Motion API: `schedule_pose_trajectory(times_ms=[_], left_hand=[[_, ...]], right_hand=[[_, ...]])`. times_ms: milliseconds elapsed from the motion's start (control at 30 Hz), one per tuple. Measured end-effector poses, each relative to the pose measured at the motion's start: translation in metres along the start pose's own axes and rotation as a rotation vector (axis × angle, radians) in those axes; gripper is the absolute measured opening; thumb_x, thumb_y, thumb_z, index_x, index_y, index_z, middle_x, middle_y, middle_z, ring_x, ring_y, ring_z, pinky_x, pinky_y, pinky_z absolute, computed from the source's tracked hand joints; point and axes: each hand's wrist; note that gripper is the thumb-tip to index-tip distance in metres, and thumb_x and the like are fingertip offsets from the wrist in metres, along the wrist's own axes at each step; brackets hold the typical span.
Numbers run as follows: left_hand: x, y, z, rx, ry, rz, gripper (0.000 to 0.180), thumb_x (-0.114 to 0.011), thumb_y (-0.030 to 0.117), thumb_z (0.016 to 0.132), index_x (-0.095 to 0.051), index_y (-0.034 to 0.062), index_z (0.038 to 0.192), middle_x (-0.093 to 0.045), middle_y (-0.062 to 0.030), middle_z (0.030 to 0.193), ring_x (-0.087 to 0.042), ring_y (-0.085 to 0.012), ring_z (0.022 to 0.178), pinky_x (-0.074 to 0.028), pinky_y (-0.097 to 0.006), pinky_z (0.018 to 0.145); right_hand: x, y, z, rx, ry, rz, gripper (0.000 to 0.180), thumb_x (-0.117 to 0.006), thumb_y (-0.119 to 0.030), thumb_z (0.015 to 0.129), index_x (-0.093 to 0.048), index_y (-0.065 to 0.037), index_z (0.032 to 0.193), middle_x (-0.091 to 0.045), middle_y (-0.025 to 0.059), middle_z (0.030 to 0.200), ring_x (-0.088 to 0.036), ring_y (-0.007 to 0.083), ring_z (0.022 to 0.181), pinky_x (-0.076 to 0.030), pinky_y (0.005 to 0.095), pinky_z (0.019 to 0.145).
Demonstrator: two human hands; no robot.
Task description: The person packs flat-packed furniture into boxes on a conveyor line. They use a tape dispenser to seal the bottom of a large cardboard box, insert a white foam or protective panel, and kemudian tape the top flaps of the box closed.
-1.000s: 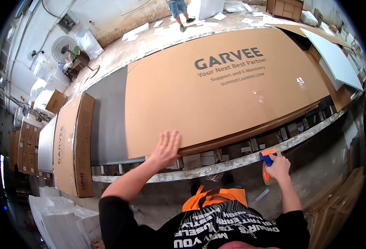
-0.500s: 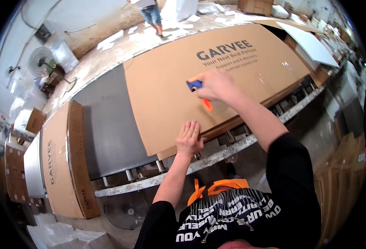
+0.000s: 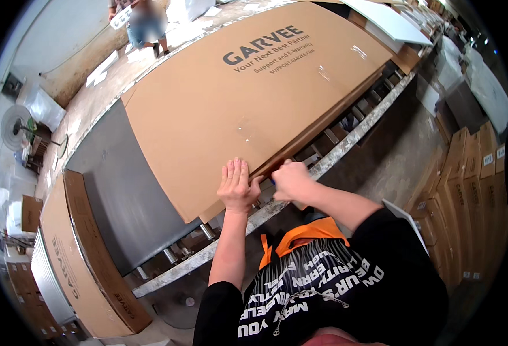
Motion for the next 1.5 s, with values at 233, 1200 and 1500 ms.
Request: schedule_pose_trajectory(times_ms=[233,1200,1500], left_hand=[[0.008,-0.003,0.007,0.054,-0.036,0.002,0.05,-0.087,0.026,0.06,-0.072,0.0019,0.102,-0.07,-0.0174,0.108,-0.066,-0.0344,0.107,-0.051,-0.046,0.096],[-0.011,0.162,0.063,1.15,0.572,-0.743,0.014,-0.069,0.009,0.09,-0.069,0.0012,0.078,-0.066,-0.0031,0.072,-0.057,-0.0102,0.063,-0.046,-0.024,0.06],[0.013,0.073,-0.001,1.011,0.676,0.204,0.014,-0.083,0.019,0.077,-0.077,0.0074,0.083,-0.055,-0.0013,0.075,-0.051,-0.014,0.062,-0.041,-0.029,0.054]], right_hand=[[-0.021,0.029,0.004,0.215,-0.12,-0.135,0.041,-0.073,-0.026,0.061,-0.074,-0.014,0.1,-0.069,0.0111,0.103,-0.069,0.0283,0.087,-0.056,0.0396,0.071],[0.09,0.235,-0.01,1.186,0.499,0.16,0.063,-0.076,-0.016,0.05,-0.068,-0.019,0.112,-0.056,0.011,0.135,-0.059,0.023,0.077,-0.054,0.036,0.069],[0.103,0.286,0.003,0.923,0.363,-0.25,0.061,-0.073,-0.013,0.048,-0.071,-0.019,0.108,-0.055,0.0078,0.134,-0.059,0.0231,0.084,-0.053,0.0353,0.076]])
Point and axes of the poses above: each hand's wrist, its own z-axis towards the middle knuckle, its own x-axis out of the back of the hand, y = z × x
